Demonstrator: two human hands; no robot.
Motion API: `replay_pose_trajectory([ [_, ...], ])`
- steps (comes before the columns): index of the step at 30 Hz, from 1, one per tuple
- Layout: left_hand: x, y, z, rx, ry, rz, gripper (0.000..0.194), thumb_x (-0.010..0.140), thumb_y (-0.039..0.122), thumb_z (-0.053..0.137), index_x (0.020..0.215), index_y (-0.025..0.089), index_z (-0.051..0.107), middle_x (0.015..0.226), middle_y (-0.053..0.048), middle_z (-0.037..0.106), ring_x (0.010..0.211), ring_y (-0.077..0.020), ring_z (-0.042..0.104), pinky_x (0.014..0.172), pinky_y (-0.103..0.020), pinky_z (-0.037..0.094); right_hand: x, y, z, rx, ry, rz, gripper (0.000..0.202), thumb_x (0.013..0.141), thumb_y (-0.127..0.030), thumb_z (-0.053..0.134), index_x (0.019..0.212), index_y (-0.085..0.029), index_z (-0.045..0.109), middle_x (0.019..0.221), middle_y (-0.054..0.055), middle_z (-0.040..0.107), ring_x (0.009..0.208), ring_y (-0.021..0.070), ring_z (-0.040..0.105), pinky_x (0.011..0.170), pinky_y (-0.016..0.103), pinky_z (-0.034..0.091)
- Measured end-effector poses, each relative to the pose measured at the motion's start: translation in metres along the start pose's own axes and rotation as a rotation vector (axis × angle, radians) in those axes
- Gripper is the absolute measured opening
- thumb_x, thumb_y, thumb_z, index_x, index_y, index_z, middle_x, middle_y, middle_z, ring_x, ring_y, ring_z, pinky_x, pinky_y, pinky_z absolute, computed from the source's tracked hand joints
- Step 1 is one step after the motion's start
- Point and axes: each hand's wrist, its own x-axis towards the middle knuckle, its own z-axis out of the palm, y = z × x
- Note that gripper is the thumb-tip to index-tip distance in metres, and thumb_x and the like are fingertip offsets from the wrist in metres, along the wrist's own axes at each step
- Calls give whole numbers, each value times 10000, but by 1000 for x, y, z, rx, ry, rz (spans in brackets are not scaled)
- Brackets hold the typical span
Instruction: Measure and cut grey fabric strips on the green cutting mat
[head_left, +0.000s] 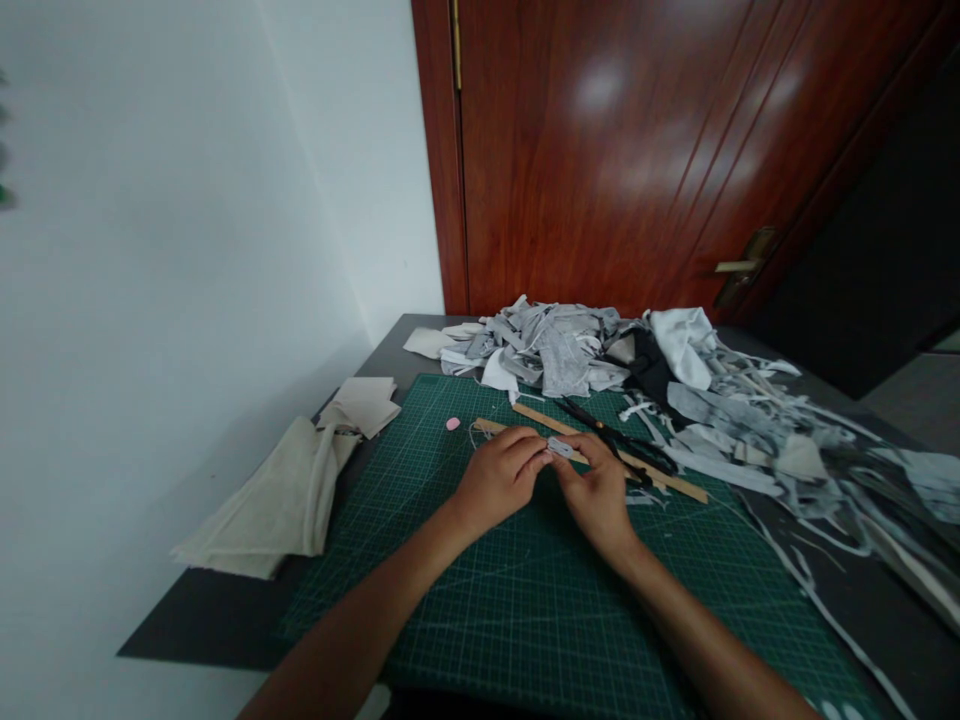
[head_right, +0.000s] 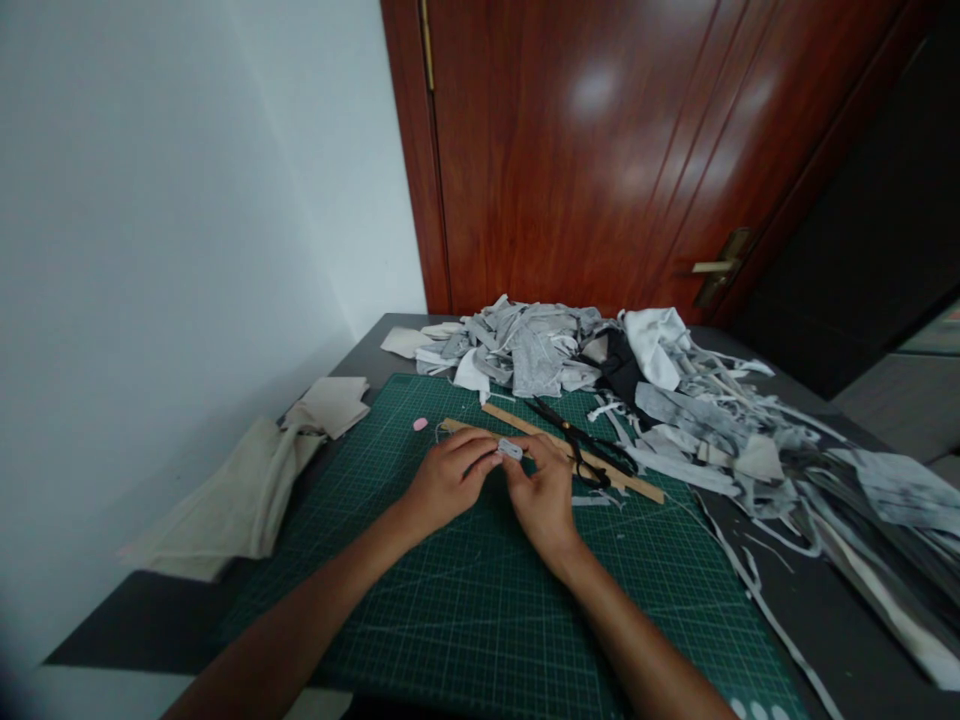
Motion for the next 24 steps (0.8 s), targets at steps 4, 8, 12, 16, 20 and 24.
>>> replay_pose_trajectory([
  [4, 0, 0, 9, -249, 80, -211, 211, 867, 205, 742, 1077, 188, 756, 1020, -86, 779, 930, -222, 732, 871, -361, 576, -1, -1, 0, -63, -28, -50, 107, 883, -184, 653, 911, -233, 744, 856, 47, 753, 830, 275, 696, 772, 401, 512],
  [8, -1, -3, 20, -583, 166, -434, 151, 781, 225, 814, 924, 181, 794, 968, -89, 790, 906, -226, 744, 864, -357, 578, -3, -3, 1, -92, -39, -93, 87, 916, -200, 656, 924, -228, 738, 848, 45, 743, 805, 259, 691, 753, 384, 535],
  [12, 1, -9, 22, -693, 213, -455, 133, 716, 272, 871, 779, 188, 789, 901, -72, 778, 856, -211, 731, 827, -345, 570, 0, -3, -1, -94, -73, -142, 70, 960, -241, 664, 963, -231, 733, 901, 50, 774, 846, 256, 719, 773, 373, 566],
  [16, 5, -14, 16, -688, 203, -422, 196, 696, 335, 896, 727, 189, 769, 880, -66, 767, 829, -197, 718, 817, -340, 561, 3, 0, -6, -90, -173, -174, 106, 984, -289, 660, 1035, -245, 742, 997, 61, 798, 926, 262, 742, 842, 384, 580],
  [20, 7, -12, 9, -643, 169, -416, 293, 713, 443, 879, 719, 185, 741, 880, -68, 763, 847, -207, 711, 820, -350, 557, 4, 1, -11, -46, -175, -83, 243, 910, -360, 756, 1123, -251, 714, 1026, 63, 797, 923, 273, 746, 811, 390, 590],
  [24, 8, -7, 5, -611, 173, -429, 335, 751, 492, 848, 775, 186, 714, 924, -68, 750, 880, -206, 703, 837, -357, 558, 6, -5, -12, 46, -164, 4, 196, 857, -391, 797, 969, -248, 723, 905, 39, 784, 847, 265, 724, 774, 385, 572],
])
